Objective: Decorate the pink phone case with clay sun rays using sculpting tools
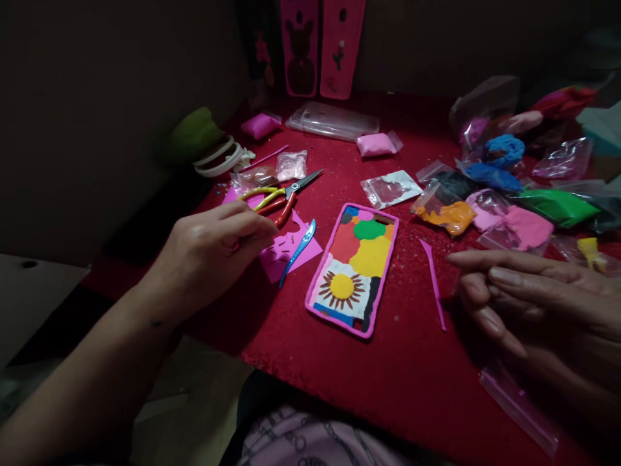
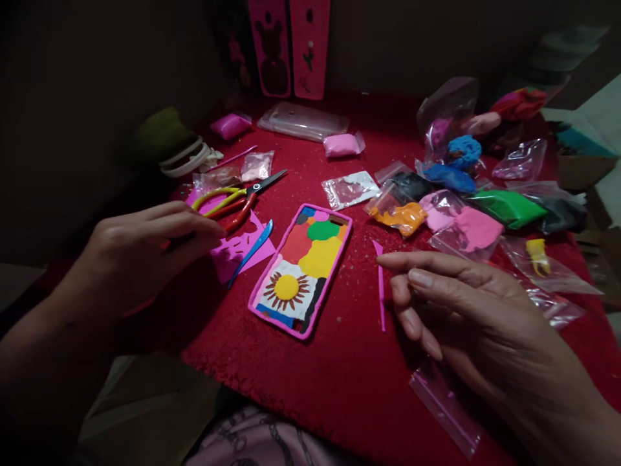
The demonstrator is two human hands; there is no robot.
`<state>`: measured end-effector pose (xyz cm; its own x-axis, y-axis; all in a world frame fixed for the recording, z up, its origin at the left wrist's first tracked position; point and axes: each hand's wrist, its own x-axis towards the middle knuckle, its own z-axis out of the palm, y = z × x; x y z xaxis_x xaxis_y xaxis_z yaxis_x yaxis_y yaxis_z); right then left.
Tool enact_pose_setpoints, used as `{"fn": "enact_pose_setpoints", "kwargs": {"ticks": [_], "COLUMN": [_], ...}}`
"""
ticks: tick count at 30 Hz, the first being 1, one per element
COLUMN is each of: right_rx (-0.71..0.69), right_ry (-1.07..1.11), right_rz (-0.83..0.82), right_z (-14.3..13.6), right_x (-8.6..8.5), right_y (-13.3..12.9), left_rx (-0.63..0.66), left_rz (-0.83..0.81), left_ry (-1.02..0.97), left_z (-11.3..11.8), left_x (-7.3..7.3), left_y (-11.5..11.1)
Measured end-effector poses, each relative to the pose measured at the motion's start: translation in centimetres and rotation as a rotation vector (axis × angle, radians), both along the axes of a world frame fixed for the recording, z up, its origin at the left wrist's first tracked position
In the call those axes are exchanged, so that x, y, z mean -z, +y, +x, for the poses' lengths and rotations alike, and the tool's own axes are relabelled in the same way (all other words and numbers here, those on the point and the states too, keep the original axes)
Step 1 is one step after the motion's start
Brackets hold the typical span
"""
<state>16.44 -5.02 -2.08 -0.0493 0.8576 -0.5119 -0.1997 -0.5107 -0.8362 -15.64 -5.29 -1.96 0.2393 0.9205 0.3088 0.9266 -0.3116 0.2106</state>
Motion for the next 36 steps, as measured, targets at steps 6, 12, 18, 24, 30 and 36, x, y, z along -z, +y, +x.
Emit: {"fn": "enact_pose_setpoints", "kwargs": {"ticks": [6, 12, 18, 24, 30, 36], "right_rx": [-0.066, -0.125, -0.204, -0.248, -0.301, -0.319], "right_ry": [0.049, 0.051, 0.113, 0.158, 0.063, -0.042], "right_rz": [0.044, 0.093, 0.087, 0.134, 0.188, 0.309], "right_z": [-0.3, -0.4, 0.4, 0.6, 0.3, -0.1], "right_x": [-0.2, -0.4, 0.2, 0.3, 0.5, 1.1], "right_y": [-0.4, -1.0, -0.8, -0.8, -1.0, -1.2], "left_rx": [0.055, -0.029, -0.056, -0.124, -0.212, -0.215], "left_rz": [-0.082, -0.187, -0.286, -0.417, -0.498, -0.62], "left_ry": [0.108, 0.403, 0.494, 0.501, 0.477, 0.474], "left_z": [2.0, 3.5, 4.5, 5.5, 5.9, 6.4], "left_x": [0.1, 0.2, -0.3, -0.5, -0.9, -1.4], "left_y": [0.7, 1.7, 2.1, 2.6, 2.8, 3.4]}}
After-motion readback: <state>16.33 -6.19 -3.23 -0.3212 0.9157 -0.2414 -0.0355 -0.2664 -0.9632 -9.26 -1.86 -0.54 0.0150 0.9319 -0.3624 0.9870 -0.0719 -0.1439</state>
